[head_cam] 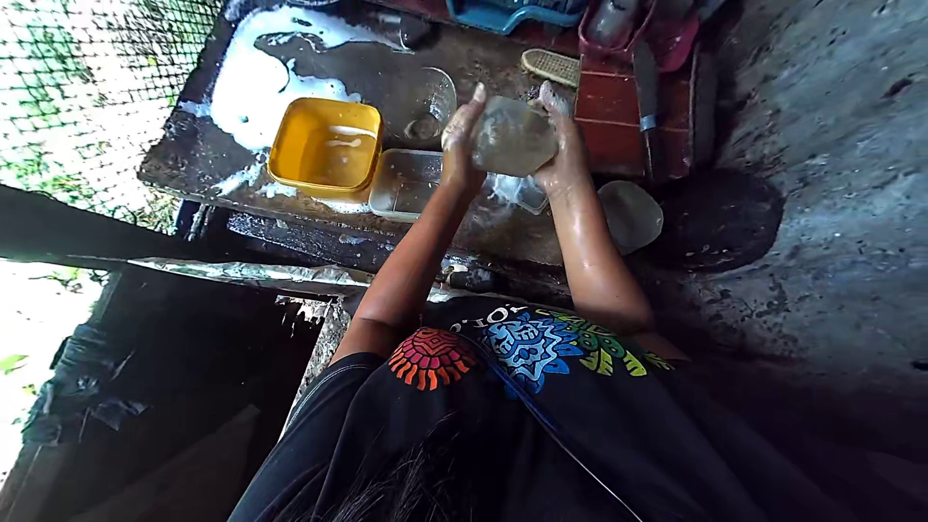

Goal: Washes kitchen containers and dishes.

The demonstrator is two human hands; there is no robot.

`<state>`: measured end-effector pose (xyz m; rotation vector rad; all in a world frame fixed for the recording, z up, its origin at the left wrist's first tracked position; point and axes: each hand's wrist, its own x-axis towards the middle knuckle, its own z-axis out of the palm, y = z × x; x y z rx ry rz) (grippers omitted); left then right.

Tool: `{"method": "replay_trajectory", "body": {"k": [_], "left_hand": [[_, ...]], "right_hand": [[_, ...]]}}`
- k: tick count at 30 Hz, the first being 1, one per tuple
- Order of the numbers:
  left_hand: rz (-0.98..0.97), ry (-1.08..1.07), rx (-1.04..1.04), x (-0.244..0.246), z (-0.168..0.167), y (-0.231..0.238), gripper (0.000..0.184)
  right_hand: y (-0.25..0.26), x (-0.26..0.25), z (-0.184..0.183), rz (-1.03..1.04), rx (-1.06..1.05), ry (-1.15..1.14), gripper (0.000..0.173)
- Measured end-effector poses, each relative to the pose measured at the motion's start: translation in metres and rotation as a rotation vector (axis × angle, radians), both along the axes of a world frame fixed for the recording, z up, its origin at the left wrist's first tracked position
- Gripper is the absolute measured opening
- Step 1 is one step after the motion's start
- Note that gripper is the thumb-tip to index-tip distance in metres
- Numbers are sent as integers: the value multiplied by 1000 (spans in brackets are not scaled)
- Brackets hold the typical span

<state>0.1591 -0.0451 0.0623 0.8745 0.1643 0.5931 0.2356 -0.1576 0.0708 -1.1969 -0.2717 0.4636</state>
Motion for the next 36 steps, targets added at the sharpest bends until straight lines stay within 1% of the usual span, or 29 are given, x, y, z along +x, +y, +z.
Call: {"method": "replay_trajectory", "body": {"k": [1, 2, 3, 4, 5, 6, 8, 9, 10, 12, 14, 16, 17, 18, 19, 20, 21, 22, 23, 24, 25, 26, 27, 28, 30, 31, 33, 35, 36], "left_hand": [[-38, -24, -22, 3, 2, 4, 33], [-62, -39, -35, 7, 3, 9, 34], [-65, -36, -37, 11, 4, 13, 35], [-54, -10, -43, 14, 3, 14, 38], [-17, 30, -73, 17, 2, 10, 41], [40, 78, -113, 21, 3, 3, 45], [56, 82, -155, 16, 13, -17, 52], [25, 54, -161, 10, 18, -27, 50], [-10, 48, -171, 5, 25, -34, 45], [-132, 76, -142, -1, 27, -29, 32], [-229, 126, -98, -4, 21, -15, 26], [-258, 157, -116, -7, 16, -7, 29], [-262, 166, -145, -10, 14, -4, 32], [-274, 153, -178, -13, 11, -1, 35], [-279, 132, -212, -16, 10, 1, 33], [-287, 115, -230, -20, 11, 2, 29], [-301, 107, -245, -23, 12, 2, 26], [-302, 120, -258, -25, 15, 0, 26], [-306, 149, -274, -25, 18, -3, 29], [-334, 172, -291, -24, 20, -4, 36], [-371, 181, -289, -22, 19, -3, 48], [-407, 184, -264, -20, 15, -1, 62], [-439, 195, -229, -19, 13, 1, 69], [-466, 218, -202, -20, 11, 5, 70], [-476, 314, -156, -24, 17, 10, 56], [-446, 355, -134, -27, 21, 11, 48], [-339, 351, -81, -26, 23, 12, 39], [-255, 326, -29, -22, 24, 10, 33], [-196, 343, 11, -20, 23, 7, 29]], "right_hand": [[-6, -3, -2, 60, -1, -63, 34], [-11, -4, -5, 78, -23, -172, 40], [-14, -6, -7, 29, -50, -278, 51], [-15, -11, -6, -45, -100, -389, 56], [-16, -21, 1, -122, -164, -519, 51], [-14, -32, 9, -213, -253, -701, 43], [-7, -37, 4, -384, -403, -1175, 35], [-7, -37, -3, -420, -465, -1327, 34], [-7, -39, -4, -416, -510, -1384, 34], [-9, -43, 4, -304, -537, -1310, 36], [-13, -46, 16, -133, -541, -1173, 38], [-15, -43, 27, 44, -558, -1045, 40], [-15, -38, 30, 86, -522, -967, 37], [-15, -33, 33, 92, -473, -859, 35], [-14, -26, 36, 73, -417, -729, 37], [-13, -17, 38, 40, -370, -613, 44], [-11, -11, 41, 19, -366, -540, 51], [-8, -10, 44, 16, -408, -562, 56], [-4, -13, 48, 22, -512, -696, 58], [-1, -20, 53, 39, -633, -892, 51], [2, -25, 57, 45, -740, -1096, 39], [4, -25, 57, 45, -808, -1279, 27], [4, -21, 54, 32, -814, -1461, 17], [1, -15, 53, 70, -784, -1616, 13], [-4, 1, 52, 326, -686, -1824, 15], [-7, 5, 52, 480, -693, -1847, 18], [-13, 4, 54, 717, -806, -1740, 32], [-14, -2, 53, 782, -824, -1590, 36], [-15, -6, 52, 802, -834, -1481, 42]]}}
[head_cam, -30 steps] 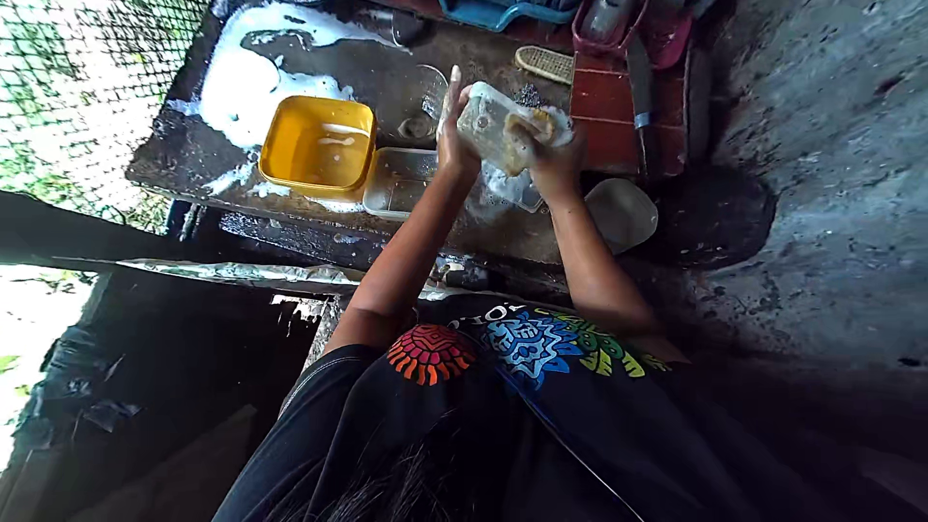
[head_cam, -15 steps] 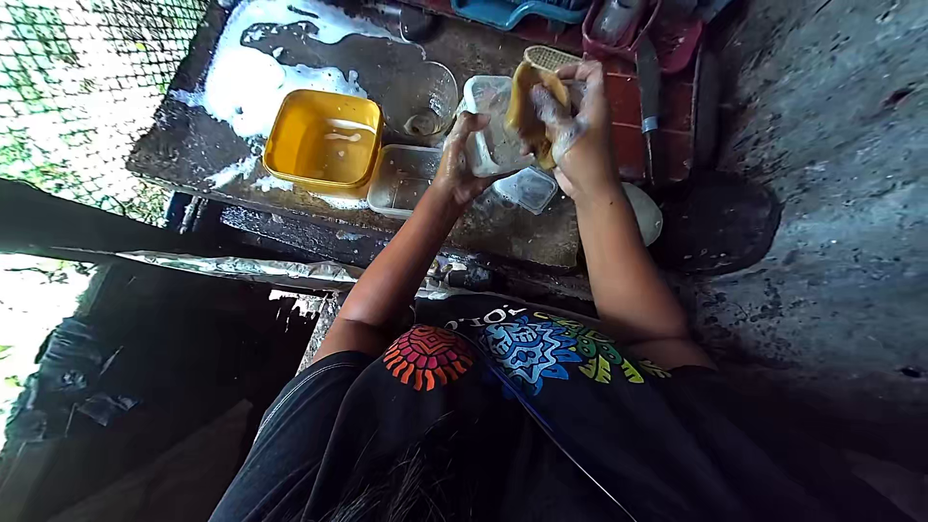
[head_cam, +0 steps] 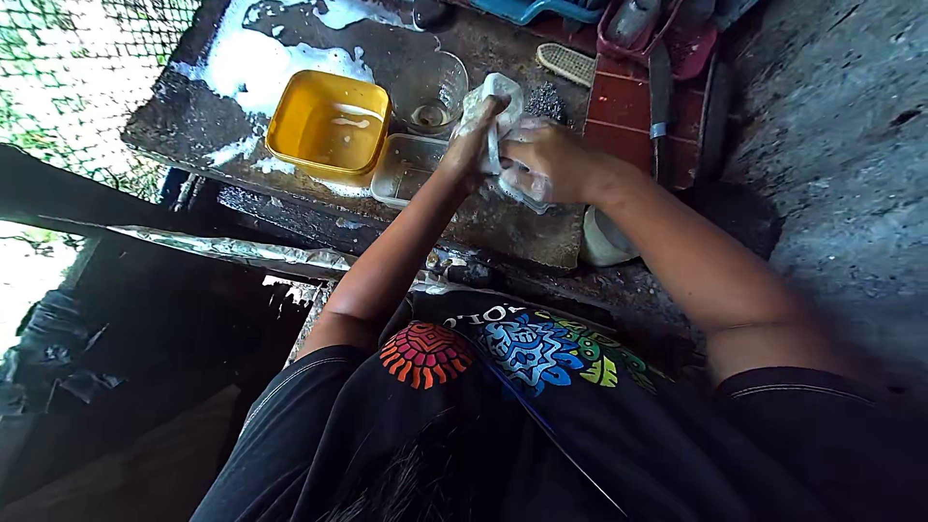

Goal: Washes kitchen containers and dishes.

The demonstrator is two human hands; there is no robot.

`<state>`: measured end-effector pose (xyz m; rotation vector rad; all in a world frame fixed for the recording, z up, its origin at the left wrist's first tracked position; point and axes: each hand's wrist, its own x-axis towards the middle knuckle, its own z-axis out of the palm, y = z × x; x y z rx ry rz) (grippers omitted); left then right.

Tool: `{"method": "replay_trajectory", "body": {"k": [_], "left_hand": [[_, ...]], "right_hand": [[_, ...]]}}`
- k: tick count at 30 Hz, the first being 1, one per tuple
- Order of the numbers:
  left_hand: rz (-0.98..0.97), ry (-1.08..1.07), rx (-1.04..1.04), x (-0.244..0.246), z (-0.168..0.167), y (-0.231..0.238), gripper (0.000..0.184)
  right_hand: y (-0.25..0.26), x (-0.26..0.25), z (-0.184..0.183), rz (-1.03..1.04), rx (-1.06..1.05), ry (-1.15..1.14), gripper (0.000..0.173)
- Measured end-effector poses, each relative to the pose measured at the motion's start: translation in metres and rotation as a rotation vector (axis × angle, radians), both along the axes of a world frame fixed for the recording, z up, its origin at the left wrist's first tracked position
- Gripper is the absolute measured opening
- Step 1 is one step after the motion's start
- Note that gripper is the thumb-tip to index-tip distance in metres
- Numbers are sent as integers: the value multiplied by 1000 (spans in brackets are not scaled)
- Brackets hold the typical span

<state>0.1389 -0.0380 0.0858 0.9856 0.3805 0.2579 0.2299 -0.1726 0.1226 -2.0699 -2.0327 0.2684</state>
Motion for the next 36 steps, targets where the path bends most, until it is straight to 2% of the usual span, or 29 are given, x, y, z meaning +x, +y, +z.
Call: {"method": "replay_trajectory", "body": {"k": [3, 4, 5, 7, 9, 11, 12, 13, 14, 16, 20, 21, 22, 23, 25, 26, 27, 29, 32, 34, 35, 36], "left_hand": [[133, 34, 176, 6, -3, -4, 30], [166, 47, 206, 7, -6, -7, 35], [204, 44, 233, 8, -11, -10, 40], [294, -59, 350, 9, -27, -11, 57], [404, -303, 506, 16, -52, -10, 75], [471, -480, 694, 25, -76, -7, 95], [461, -511, 763, 25, -83, -8, 104], [434, -513, 784, 23, -87, -11, 107], [400, -495, 773, 20, -88, -13, 109], [360, -435, 777, 13, -89, -15, 107], [221, -317, 1038, 8, -97, -1, 107], [145, -259, 1017, 5, -89, 1, 108], [33, -180, 892, -2, -74, 0, 108], [-90, -90, 672, -12, -53, -2, 103], [-220, 10, 171, -25, -23, -6, 69], [-241, 15, -43, -20, -26, -6, 50], [-245, 35, -195, -18, -25, -6, 41], [-207, 49, -362, -13, -23, -13, 42], [-142, -118, -407, -8, -28, -17, 45], [-43, -203, -334, -3, -32, -17, 49], [-13, -231, -296, -2, -32, -14, 51], [18, -259, -289, -3, -29, -12, 50]], "right_hand": [[4, -16, -7, -247, -117, 236, 85], [4, -19, -13, -300, -92, 307, 90], [4, -19, -20, -318, -25, 401, 87], [3, -15, -37, -277, 166, 746, 69], [3, -11, -49, -223, 287, 1148, 55], [3, -13, -51, -239, 401, 1415, 30], [1, -16, -46, -278, 434, 1519, 24], [0, -16, -42, -292, 435, 1588, 32], [1, -16, -39, -343, 435, 1603, 33], [4, -15, -37, -456, 409, 1579, 23], [-1, -3, -43, -591, 414, 1482, 31], [-4, -2, -44, -602, 420, 1447, 32], [-6, -2, -44, -600, 421, 1399, 34], [-7, -3, -44, -600, 426, 1319, 36], [-4, -7, -49, -622, 493, 1076, 39], [0, -11, -51, -638, 553, 948, 36], [4, -15, -51, -652, 600, 818, 33], [9, -24, -49, -638, 608, 546, 31], [12, -43, -32, -655, 330, 318, 31], [12, -59, -32, -613, 215, 213, 54], [13, -69, -36, -587, 199, 178, 77], [14, -78, -41, -566, 209, 143, 92]]}}
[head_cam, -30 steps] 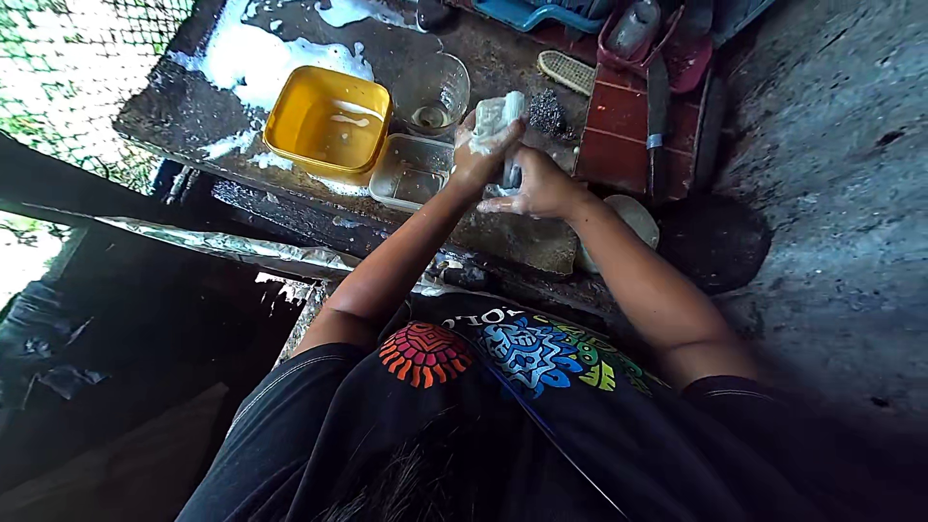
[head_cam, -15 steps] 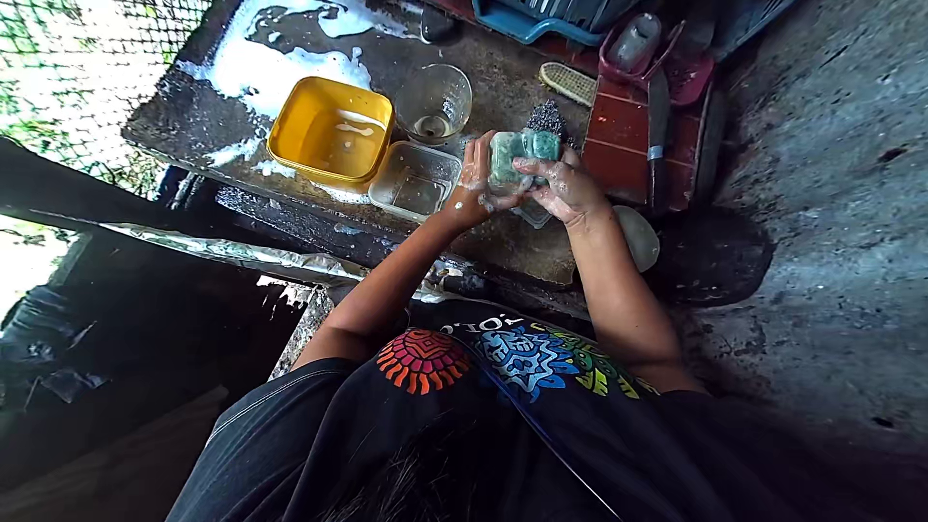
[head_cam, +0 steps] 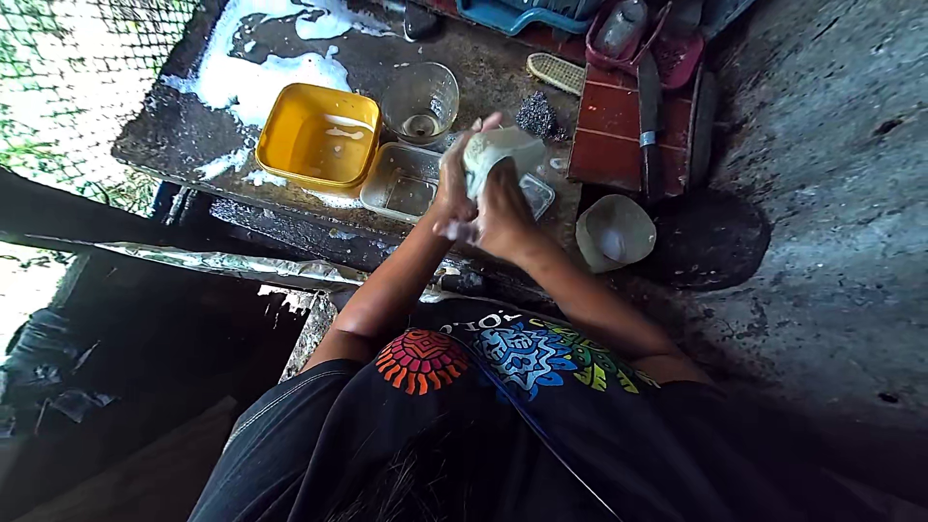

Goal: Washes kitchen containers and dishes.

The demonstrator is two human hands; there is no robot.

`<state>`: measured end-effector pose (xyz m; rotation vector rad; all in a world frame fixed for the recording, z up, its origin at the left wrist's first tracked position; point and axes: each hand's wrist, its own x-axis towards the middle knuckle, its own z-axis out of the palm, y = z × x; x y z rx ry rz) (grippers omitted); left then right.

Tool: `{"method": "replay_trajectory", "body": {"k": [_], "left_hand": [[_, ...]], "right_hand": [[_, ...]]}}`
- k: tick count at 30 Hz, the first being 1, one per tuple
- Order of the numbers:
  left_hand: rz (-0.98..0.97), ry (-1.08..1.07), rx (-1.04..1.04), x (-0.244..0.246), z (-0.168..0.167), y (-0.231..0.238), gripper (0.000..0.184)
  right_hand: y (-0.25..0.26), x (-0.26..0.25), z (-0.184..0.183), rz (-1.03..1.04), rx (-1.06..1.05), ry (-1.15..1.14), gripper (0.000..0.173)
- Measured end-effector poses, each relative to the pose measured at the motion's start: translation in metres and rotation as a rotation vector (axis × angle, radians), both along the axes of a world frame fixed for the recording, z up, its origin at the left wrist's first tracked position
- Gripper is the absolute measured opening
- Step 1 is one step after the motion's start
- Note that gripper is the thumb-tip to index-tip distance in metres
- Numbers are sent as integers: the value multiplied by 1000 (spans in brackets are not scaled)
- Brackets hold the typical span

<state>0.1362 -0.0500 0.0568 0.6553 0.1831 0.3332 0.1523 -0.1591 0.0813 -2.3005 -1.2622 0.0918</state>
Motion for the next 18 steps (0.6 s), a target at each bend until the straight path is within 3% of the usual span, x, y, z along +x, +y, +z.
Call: {"method": "replay_trajectory", "body": {"k": [1, 5, 8, 11, 12, 15, 18], "left_hand": [[13, -30, -31, -2, 3, 2, 51], [33, 35, -200, -4, 8, -9, 49], [121, 163, 100, -2, 0, -22, 41], [101, 64, 723, -4, -23, -15, 63], [112, 63, 838, -5, -24, -15, 68], [126, 122, 853, -3, -22, -19, 68], [62, 227, 661, -3, -4, -24, 51]], "right_hand": [[1, -4, -6, 12, 52, -38, 93], [3, 20, -25, 32, 396, -126, 47], [4, 31, -23, 29, 532, 105, 36], [4, 33, -18, -104, 659, 391, 31], [6, 34, -20, -168, 729, 468, 28], [17, 36, -20, -343, 841, 682, 33], [14, 29, -17, -247, 703, 522, 46]]}}
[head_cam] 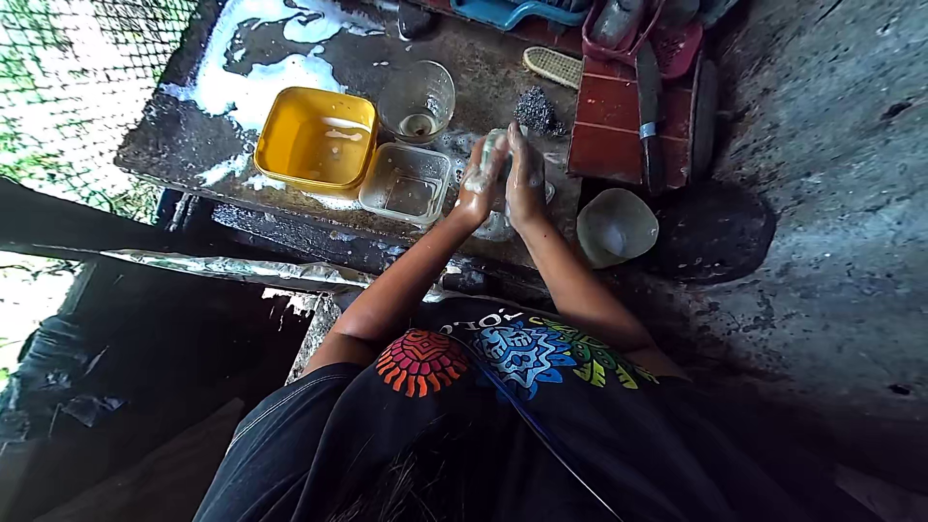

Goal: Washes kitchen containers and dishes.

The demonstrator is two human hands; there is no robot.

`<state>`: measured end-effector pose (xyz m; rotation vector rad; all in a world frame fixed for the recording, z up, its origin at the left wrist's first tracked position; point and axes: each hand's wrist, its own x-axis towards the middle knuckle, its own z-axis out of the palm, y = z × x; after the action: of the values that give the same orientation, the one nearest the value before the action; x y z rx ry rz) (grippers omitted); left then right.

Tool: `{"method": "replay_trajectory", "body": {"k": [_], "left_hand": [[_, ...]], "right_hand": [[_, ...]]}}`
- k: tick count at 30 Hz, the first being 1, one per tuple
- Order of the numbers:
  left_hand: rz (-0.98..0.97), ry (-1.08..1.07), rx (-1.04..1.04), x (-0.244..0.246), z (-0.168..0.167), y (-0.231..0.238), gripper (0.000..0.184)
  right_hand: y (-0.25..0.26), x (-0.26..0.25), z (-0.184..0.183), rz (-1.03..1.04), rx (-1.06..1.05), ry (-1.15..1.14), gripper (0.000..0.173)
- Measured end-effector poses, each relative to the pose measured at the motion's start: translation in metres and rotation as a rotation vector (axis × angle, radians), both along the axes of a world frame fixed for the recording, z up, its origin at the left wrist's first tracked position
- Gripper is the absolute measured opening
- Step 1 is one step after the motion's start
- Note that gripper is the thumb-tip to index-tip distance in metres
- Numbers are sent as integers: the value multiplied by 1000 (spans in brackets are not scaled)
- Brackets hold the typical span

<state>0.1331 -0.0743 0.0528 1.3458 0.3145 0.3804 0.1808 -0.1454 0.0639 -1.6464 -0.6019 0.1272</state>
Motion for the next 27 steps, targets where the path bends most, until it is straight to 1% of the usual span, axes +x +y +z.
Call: {"method": "replay_trajectory", "body": {"k": [1, 2, 3, 4, 5, 7, 8, 9, 11, 12, 13, 14, 16, 19, 20, 21, 22, 24, 25, 26, 27], "left_hand": [[11, 45, -91, 2, 5, 2, 58], [37, 77, -189, 4, 9, 5, 64], [40, 94, -281, 6, 12, 11, 65], [23, 106, -370, 7, 12, 18, 65], [-29, 110, -425, 6, 12, 26, 64], [-184, 169, -518, -1, 17, 39, 68], [-226, 219, -576, -3, 20, 39, 69], [-234, 267, -610, -5, 25, 37, 68], [-230, 322, -538, -10, 40, 30, 63], [-232, 335, -462, -14, 49, 27, 61], [-256, 341, -390, -15, 50, 27, 61], [-295, 334, -331, -14, 42, 29, 64], [-319, 290, -213, -11, 23, 30, 65], [-253, 112, -24, -15, 9, 22, 57], [-207, 16, -18, -11, -3, 19, 58], [-167, -54, -61, -6, -13, 16, 57], [-150, -88, -145, -3, -19, 13, 55], [-144, -100, -377, -2, -21, 10, 40], [-163, -113, -494, -3, -18, 12, 33], [-199, -114, -582, -4, -14, 16, 33], [-228, -82, -640, -6, -7, 20, 39]], "right_hand": [[-4, -6, 1, 25, -101, -147, 45], [-6, -10, -3, 26, -176, -306, 40], [-9, -11, -9, 56, -217, -423, 36], [-15, -8, -15, 131, -259, -513, 35], [-21, -1, -21, 224, -298, -615, 38], [-30, 13, -27, 337, -355, -885, 54], [-33, 18, -26, 352, -354, -1015, 52], [-35, 23, -25, 356, -325, -1126, 46], [-36, 28, -24, 352, -233, -1228, 38], [-36, 28, -23, 342, -204, -1207, 37], [-36, 25, -22, 326, -195, -1137, 36], [-36, 22, -22, 285, -205, -1035, 35], [-35, 15, -17, 180, -225, -730, 33], [-22, 12, -7, -6, -129, -268, 30], [-16, 11, -3, -52, -119, -160, 31], [-12, 8, -1, -70, -116, -97, 31], [-8, 3, -1, -64, -119, -83, 34], [-8, -6, -4, 61, -137, -156, 44], [-11, -6, -9, 132, -179, -268, 48], [-16, 0, -16, 200, -220, -427, 54], [-23, 10, -26, 268, -250, -606, 56]]}}
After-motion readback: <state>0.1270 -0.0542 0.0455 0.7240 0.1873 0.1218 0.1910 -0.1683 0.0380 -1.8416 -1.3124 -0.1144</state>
